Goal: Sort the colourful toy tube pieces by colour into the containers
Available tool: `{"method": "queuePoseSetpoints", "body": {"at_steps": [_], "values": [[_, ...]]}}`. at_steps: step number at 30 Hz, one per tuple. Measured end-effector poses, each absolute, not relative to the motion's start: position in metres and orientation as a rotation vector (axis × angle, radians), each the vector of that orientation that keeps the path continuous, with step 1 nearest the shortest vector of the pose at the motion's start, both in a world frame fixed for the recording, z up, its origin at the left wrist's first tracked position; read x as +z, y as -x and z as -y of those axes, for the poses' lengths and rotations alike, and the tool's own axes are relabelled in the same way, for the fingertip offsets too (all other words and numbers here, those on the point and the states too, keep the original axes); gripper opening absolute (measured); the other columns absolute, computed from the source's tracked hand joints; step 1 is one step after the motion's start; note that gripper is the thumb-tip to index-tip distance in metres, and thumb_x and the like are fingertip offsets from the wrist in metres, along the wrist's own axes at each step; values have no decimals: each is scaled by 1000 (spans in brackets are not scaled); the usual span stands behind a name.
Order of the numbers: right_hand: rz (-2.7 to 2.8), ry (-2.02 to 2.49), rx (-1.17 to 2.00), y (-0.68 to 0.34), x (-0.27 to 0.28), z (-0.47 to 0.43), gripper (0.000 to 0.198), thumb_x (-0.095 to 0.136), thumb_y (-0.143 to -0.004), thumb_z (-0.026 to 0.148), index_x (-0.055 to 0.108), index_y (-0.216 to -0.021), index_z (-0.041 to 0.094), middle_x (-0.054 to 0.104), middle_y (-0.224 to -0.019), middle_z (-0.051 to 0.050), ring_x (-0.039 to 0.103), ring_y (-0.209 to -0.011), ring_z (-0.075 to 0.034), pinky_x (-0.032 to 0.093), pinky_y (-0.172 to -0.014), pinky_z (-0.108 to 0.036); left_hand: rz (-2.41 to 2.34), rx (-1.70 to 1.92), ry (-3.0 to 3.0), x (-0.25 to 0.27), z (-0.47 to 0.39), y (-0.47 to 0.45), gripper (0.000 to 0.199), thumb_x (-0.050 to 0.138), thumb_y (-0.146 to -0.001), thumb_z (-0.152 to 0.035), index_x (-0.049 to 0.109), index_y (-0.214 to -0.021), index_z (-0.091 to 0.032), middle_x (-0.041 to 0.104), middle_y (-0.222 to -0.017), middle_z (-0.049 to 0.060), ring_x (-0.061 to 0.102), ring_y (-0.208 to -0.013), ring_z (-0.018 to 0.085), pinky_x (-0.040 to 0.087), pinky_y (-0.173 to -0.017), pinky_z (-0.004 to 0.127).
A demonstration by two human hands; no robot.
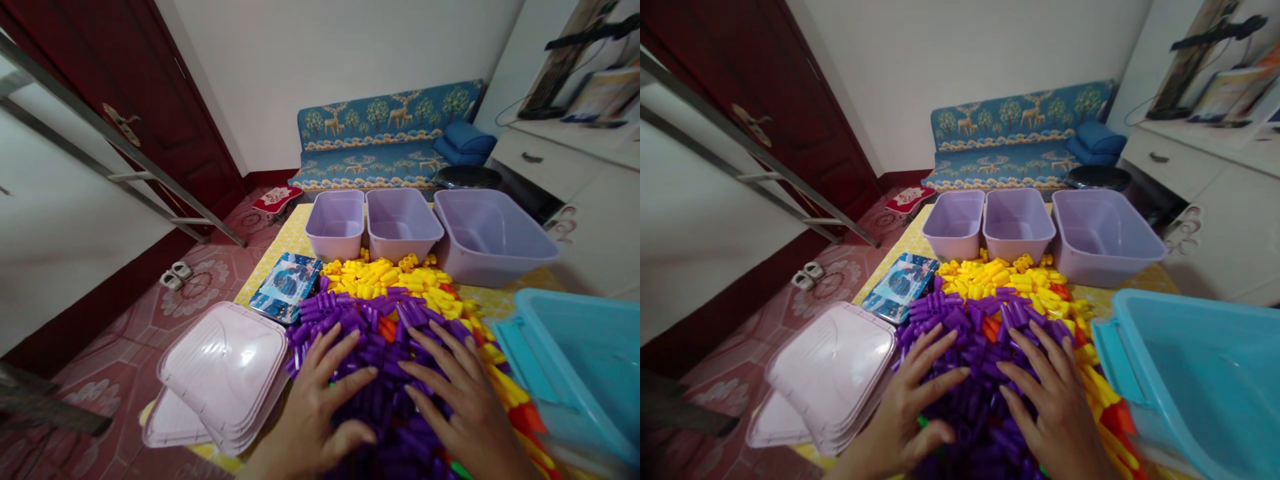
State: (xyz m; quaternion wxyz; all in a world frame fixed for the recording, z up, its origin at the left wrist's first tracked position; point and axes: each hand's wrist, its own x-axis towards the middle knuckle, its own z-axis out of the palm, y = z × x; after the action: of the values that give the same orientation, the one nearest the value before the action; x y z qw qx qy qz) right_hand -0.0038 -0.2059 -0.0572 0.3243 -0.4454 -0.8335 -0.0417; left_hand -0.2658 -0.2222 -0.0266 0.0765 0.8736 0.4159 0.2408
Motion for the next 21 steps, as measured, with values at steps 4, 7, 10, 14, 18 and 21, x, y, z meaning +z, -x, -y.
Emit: {"method": "queuePoseSetpoints", "body": {"at_steps": [4, 7, 10, 14, 18, 21], "values": [[2158, 1177, -105, 4, -61, 207, 22, 62, -84, 30, 68, -105, 30, 55, -138, -4, 38, -136, -33, 24, -110, -66, -1763, 924, -2579, -6, 184, 320, 49, 59, -88, -24, 49, -135, -35, 33, -155, 4, 26, -145, 30, 29, -115, 55], [2153, 1187, -101, 4, -63, 208, 22, 61, -85, 32, 68, -105, 30, 55, -138, -3, 39, -135, -33, 24, -110, -66, -2032, 644, -2464, -11, 155, 360, 71, 69, -78, -42, 43, -142, -27, 17, -160, 14, 18, -146, 42, 30, -111, 62], [2158, 1190, -103, 2, -64, 208, 22, 61, -85, 33, 68, -106, 30, 55, -138, -3, 39, -136, -33, 22, -111, -65, -2051, 414, -2403, -28, 137, 380, 88, 71, -71, -58, 39, -145, -25, 14, -160, 18, 13, -145, 46, 29, -109, 66], [2176, 1187, -118, -1, -65, 207, 23, 62, -84, 33, 68, -106, 30, 56, -137, -3, 40, -135, -32, 22, -111, -64, -2082, 358, -2361, -44, 131, 382, 88, 70, -70, -61, 41, -145, -24, 15, -159, 19, 18, -145, 45, 30, -110, 64], [2197, 1185, -113, -2, -62, 205, 21, 61, -84, 34, 69, -104, 30, 57, -135, -3, 41, -134, -32, 21, -112, -65, -2076, 328, -2342, -39, 130, 380, 90, 71, -69, -59, 40, -145, -23, 18, -158, 19, 27, -143, 42, 35, -110, 56], [2193, 1164, -111, -2, -57, 203, 19, 61, -85, 34, 69, -101, 30, 59, -133, -3, 43, -133, -31, 18, -113, -65, -2068, 339, -2324, -33, 127, 382, 89, 72, -70, -55, 39, -146, -24, 22, -157, 18, 36, -138, 40, 39, -108, 52]]}}
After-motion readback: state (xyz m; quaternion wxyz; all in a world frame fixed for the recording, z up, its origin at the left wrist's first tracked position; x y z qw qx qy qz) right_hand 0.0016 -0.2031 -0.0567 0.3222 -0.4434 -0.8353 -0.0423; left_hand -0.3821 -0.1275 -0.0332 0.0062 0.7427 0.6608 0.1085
